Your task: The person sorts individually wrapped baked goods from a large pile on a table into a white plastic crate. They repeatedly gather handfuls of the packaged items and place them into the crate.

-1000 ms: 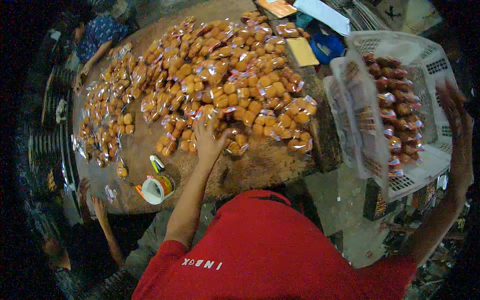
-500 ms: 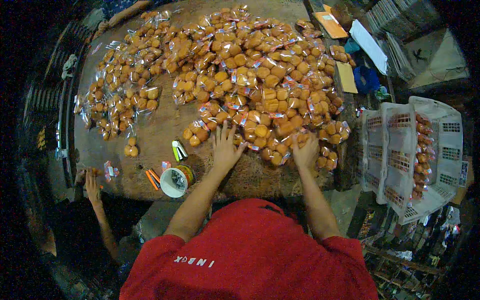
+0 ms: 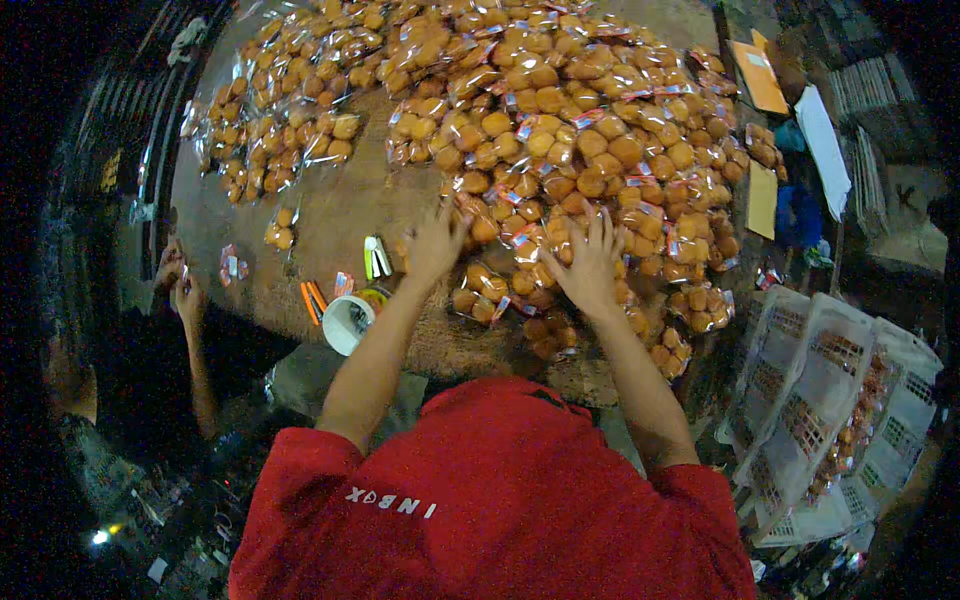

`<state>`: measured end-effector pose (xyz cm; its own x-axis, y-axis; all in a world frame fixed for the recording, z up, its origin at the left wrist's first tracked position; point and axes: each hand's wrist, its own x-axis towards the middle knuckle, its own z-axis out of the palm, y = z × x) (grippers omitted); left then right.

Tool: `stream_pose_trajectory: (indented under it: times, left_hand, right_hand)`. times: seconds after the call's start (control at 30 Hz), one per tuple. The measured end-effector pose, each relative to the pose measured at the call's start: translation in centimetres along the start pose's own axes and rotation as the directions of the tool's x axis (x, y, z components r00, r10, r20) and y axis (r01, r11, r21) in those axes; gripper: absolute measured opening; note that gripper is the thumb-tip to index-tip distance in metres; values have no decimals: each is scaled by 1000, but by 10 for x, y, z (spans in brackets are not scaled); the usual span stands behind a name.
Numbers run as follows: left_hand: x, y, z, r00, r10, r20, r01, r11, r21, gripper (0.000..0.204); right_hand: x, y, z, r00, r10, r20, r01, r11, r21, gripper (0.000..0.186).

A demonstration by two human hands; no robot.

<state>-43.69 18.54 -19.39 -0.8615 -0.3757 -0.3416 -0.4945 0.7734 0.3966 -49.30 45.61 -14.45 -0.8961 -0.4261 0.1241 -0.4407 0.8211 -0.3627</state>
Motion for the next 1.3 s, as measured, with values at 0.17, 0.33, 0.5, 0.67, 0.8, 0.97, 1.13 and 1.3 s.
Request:
stream_pose_trajectory:
  times: [0.17,0.33,0.5,0.67,0.8,0.97,1.13,1.3]
  left_hand:
    - [-75,-15,29,994,81,79,-75,995,-70,69]
    - [14,1,-19,846,305,-437,-387,916,-109,78]
    - [98,22,-37,852,496,-170,-408,831,379,84]
    - [107,13,-41,912,327,-247,-210,890,404,95]
    - [-3,-11,-35,885,404,-233,-362,910,200,73]
    - [-171,-41,-15,948,61,312,-180,912,369,79]
    - [-225,-47,8,882,-232,410,153,964,217,91]
    - [-229,-35,-13,909,-310,277,252,941,228,88]
  right_hand:
    - [58,-43,35,989,-142,35,129,960,248,56]
    - [31,-60,56,969,-177,171,168,983,70,58]
    - [-72,-52,40,896,-219,386,235,972,6,58]
    - [-108,-42,48,904,-321,281,359,929,-94,62]
    - [-83,-69,66,978,-110,177,87,987,135,63]
    - [-54,-107,59,972,-45,230,18,993,115,58]
    - [-18,-78,49,995,-93,21,70,862,502,35]
    - [40,-53,70,957,-277,81,269,959,93,59]
